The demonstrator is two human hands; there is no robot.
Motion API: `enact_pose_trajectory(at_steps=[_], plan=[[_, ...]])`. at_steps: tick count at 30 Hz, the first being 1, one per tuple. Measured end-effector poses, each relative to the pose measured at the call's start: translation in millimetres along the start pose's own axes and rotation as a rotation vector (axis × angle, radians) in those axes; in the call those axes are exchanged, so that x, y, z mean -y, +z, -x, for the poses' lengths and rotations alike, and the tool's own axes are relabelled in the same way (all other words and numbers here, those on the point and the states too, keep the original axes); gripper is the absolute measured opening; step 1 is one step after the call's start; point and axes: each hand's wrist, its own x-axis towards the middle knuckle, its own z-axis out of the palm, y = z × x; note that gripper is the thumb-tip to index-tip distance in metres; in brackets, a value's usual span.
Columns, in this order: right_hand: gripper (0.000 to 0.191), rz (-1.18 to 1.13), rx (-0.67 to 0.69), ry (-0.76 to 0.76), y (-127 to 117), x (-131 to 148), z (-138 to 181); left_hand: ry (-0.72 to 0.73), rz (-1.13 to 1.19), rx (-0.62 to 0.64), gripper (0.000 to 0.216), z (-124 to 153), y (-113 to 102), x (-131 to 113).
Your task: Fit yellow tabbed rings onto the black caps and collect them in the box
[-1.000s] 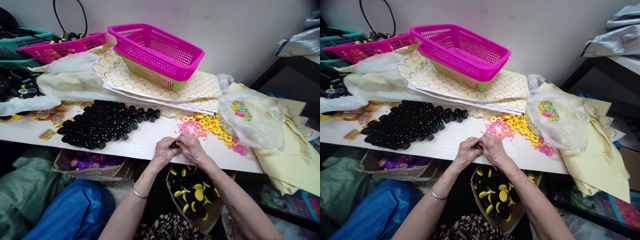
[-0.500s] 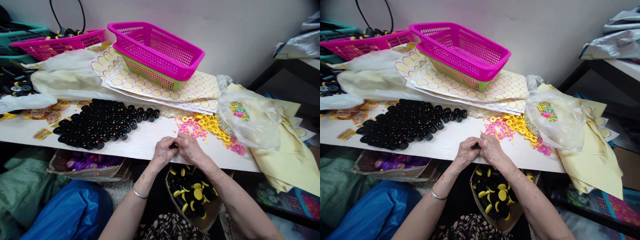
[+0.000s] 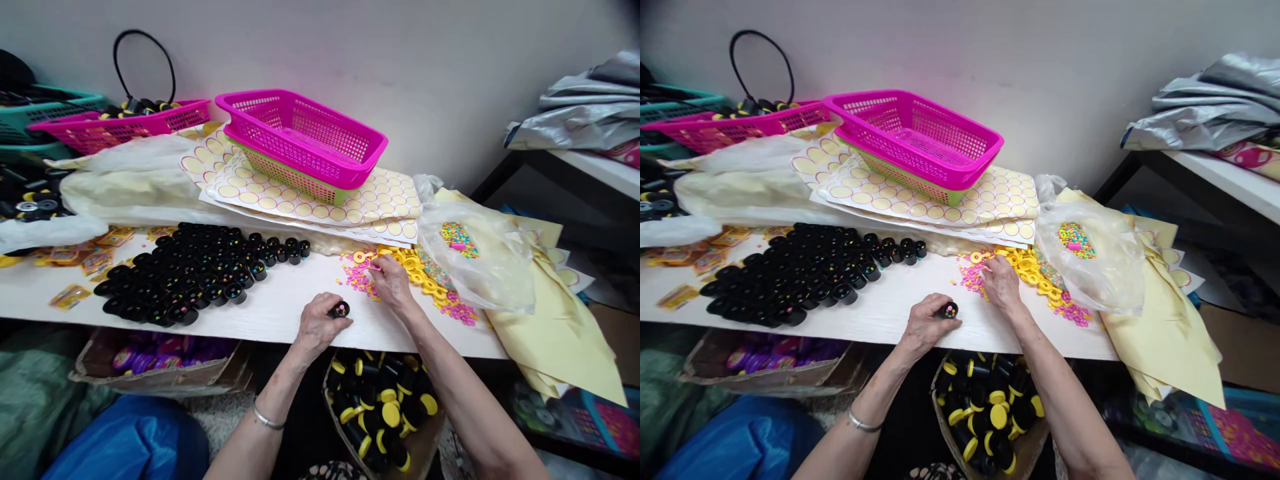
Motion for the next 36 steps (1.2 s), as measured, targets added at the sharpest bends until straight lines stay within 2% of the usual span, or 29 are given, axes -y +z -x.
enact_pose_trajectory(at_steps=[2, 5, 7, 11, 14, 16, 19, 22, 24, 27, 29, 32, 36], plan=[[0.024, 0.201, -0.017, -0.029, 2.3, -8.1, -15.1, -0.010, 0.025, -0.027, 0.036, -0.2, 0.9, 2.9], [0.026, 0.396, 0.079, -0.151, 7.7, -8.8, -29.7, -0.019, 0.039, -0.043, 0.043, -0.3, 1.9, 6.3], [0.020, 0.469, 0.128, -0.187, 12.8, -5.2, -34.6, -0.018, 0.037, -0.038, 0.043, -0.2, 1.9, 7.4], [0.018, 0.529, 0.156, -0.150, 20.6, 2.6, -41.4, -0.014, 0.036, -0.032, 0.041, -0.1, 2.2, 7.5], [0.017, 0.514, 0.145, -0.162, 16.9, 6.8, -43.8, -0.018, 0.041, -0.036, 0.040, -0.4, 3.0, 6.1], [0.020, 0.463, 0.091, -0.169, 9.1, 9.2, -39.7, -0.017, 0.048, -0.032, 0.042, -0.3, 2.6, 4.7], [0.024, 0.257, 0.045, -0.193, -5.9, 14.0, -19.7, 0.004, 0.095, -0.008, 0.048, 1.2, -1.0, 2.5], [0.024, -0.013, 0.118, -0.269, -16.6, 22.0, 12.1, -0.027, 0.246, -0.014, 0.056, 3.6, -6.5, 1.0], [0.023, -0.092, 0.175, -0.311, -19.2, 29.6, 32.3, -0.088, 0.405, -0.084, 0.052, 4.8, -8.6, 0.3], [0.022, -0.033, 0.224, -0.336, -18.4, 42.1, 51.1, -0.184, 0.585, -0.189, 0.032, 4.8, -8.1, -1.1], [0.021, 0.040, 0.234, -0.344, -17.2, 48.7, 55.2, -0.230, 0.613, -0.184, 0.020, 4.2, -7.1, -2.9], [0.021, 0.108, 0.243, -0.356, -16.5, 54.2, 55.0, -0.237, 0.568, -0.143, 0.023, 3.3, -7.2, -6.9], [0.020, 0.128, 0.263, -0.349, -16.9, 57.0, 54.0, -0.173, 0.449, -0.060, 0.024, 2.0, -8.4, -10.9]])
